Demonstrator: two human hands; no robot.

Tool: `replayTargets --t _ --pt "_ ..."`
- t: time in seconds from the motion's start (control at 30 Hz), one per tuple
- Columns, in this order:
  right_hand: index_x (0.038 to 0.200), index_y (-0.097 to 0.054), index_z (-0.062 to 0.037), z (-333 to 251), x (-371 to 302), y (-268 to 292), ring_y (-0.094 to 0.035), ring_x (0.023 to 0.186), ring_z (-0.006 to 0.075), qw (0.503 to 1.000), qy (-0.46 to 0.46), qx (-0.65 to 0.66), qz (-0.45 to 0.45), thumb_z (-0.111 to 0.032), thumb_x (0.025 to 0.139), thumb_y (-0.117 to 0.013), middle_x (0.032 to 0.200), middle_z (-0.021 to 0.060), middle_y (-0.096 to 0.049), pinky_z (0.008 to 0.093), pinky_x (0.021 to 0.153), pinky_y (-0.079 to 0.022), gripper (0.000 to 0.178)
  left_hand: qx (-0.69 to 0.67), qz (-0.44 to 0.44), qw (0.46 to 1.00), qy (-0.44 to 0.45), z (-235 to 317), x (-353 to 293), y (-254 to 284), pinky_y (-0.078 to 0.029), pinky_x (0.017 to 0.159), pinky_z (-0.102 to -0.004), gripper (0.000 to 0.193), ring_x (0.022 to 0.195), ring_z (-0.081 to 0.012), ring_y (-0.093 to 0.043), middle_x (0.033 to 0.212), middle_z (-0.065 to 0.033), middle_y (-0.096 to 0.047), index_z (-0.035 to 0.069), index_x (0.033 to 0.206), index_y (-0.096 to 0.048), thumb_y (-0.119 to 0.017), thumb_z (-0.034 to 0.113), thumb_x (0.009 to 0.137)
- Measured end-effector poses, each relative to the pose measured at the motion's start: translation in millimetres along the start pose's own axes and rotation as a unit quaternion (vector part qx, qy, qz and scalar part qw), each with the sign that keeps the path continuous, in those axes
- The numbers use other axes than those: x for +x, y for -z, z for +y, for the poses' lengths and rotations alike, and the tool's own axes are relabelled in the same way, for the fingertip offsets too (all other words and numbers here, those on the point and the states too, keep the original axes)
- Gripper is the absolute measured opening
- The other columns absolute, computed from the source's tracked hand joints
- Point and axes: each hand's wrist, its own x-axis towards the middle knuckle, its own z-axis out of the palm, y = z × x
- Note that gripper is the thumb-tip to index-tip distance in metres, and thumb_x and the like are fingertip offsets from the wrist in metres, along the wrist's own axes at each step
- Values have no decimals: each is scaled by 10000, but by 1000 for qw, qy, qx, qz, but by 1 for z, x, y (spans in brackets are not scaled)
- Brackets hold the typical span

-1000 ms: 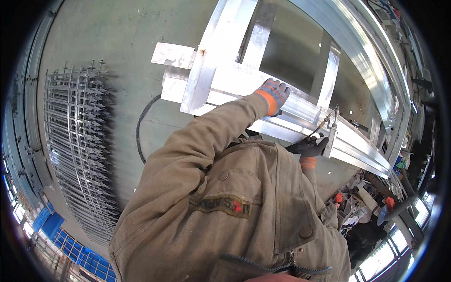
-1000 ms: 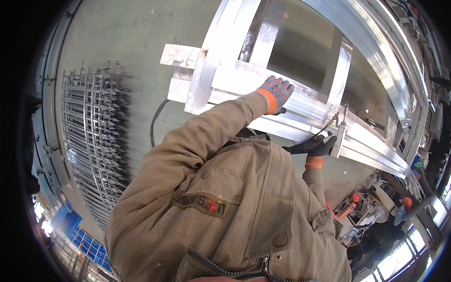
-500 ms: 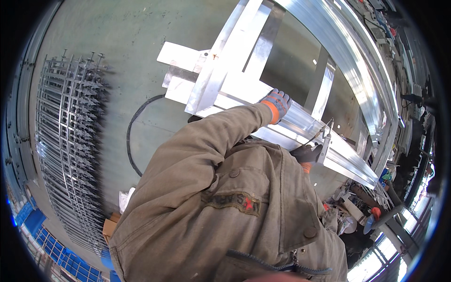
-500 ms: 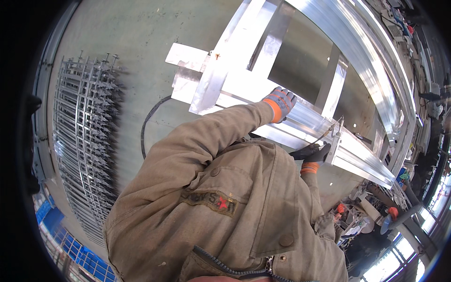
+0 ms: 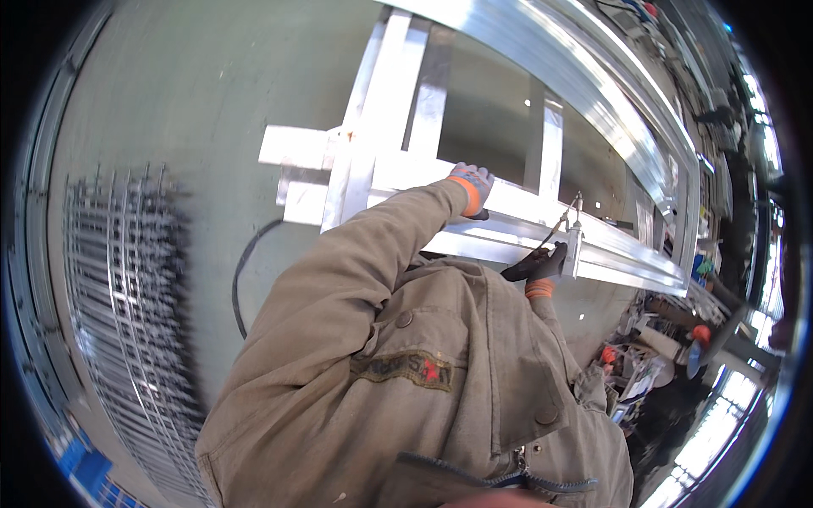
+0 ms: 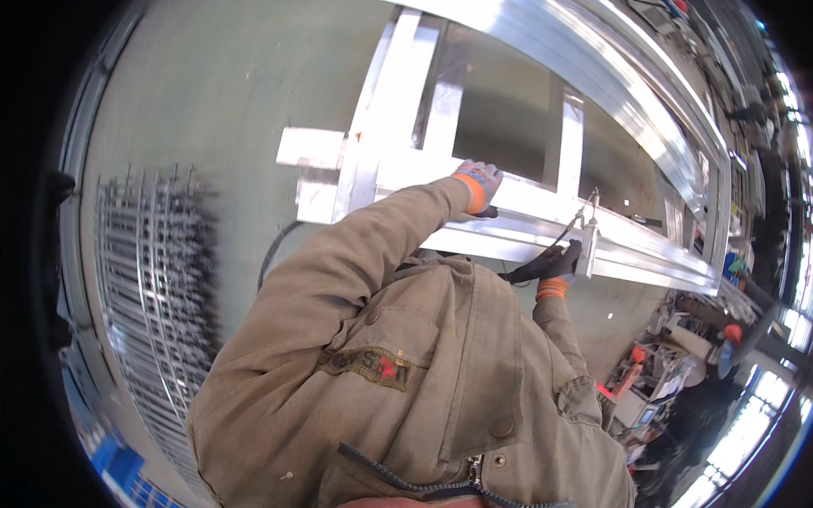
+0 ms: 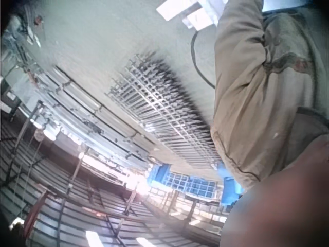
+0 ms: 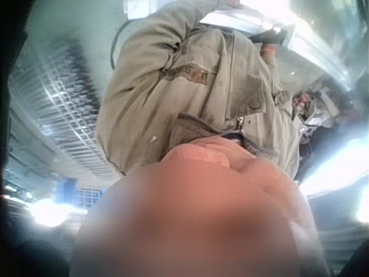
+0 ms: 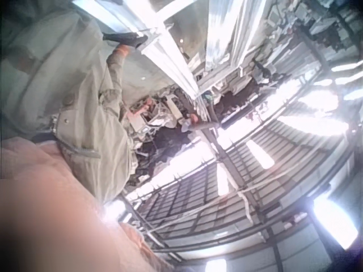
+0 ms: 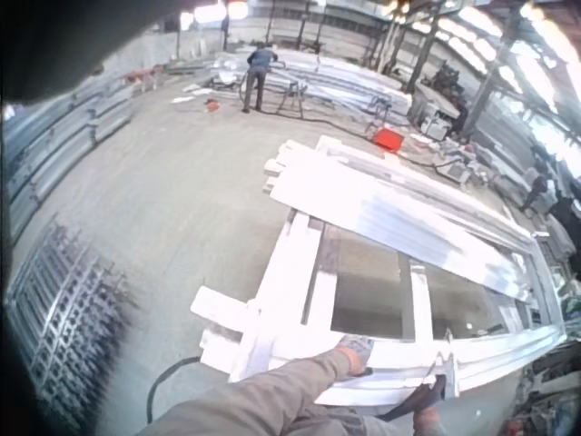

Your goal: The person sits on the floor and uses pliers to adjust small metal parts, then stands to weld a large aluminum frame using a welding torch. They flip the frame and use a hammer to tap the welded joints.

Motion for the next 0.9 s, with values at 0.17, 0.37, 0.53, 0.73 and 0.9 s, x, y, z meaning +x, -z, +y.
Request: replayTargets --t 0.17,0.37,0.53,0.73,0.9 --pt "1252 -702 -104 -41 -60 -23 -628 884 143 996 -34 80 36 -416 1150 -561 1064 21 -650 305 768 -557 358 -17 123 992 -39 -22 30 10 -504 1152 -527 826 1349 -407 -647 1425 -197 -672 61 1483 -630 -937 385 787" --pt "941 -647 -173 -64 -90 -40 -532 614 150 969 -111 212 55 -546 1132 -569 714 -6 -529 368 569 -449 426 26 93 992 -78 -52 63 10 -527 1171 -516 1085 1381 -427 -633 1476 -234 -645 64 1597 -531 -972 579 749" --pt "974 -676 -143 -57 -96 -45 -550 606 107 961 -89 249 84 -466 1066 -734 737 -34 -600 330 555 -453 341 1 -40 998 -44 -55 71 -2 -460 1253 -487 1192 1494 -464 -547 1605 -301 -561 -39 1632 -481 -879 716 799" --pt "1066 -702 -111 -53 -108 -35 -563 670 89 954 -45 288 71 -467 1080 -734 781 -51 -598 313 594 -472 357 -39 -89 995 -37 -46 69 -7 -426 1289 -463 1232 1535 -438 -526 1643 -303 -541 -51 1667 -449 -879 702 792" --pt "1022 -697 -122 -65 -106 -39 -549 660 91 975 -75 189 89 -472 1080 -724 770 -48 -583 320 601 -475 356 -35 -102 994 -35 -33 59 -14 -405 1304 -458 1249 1562 -428 -507 1653 -311 -538 -77 1653 -461 -904 689 771"
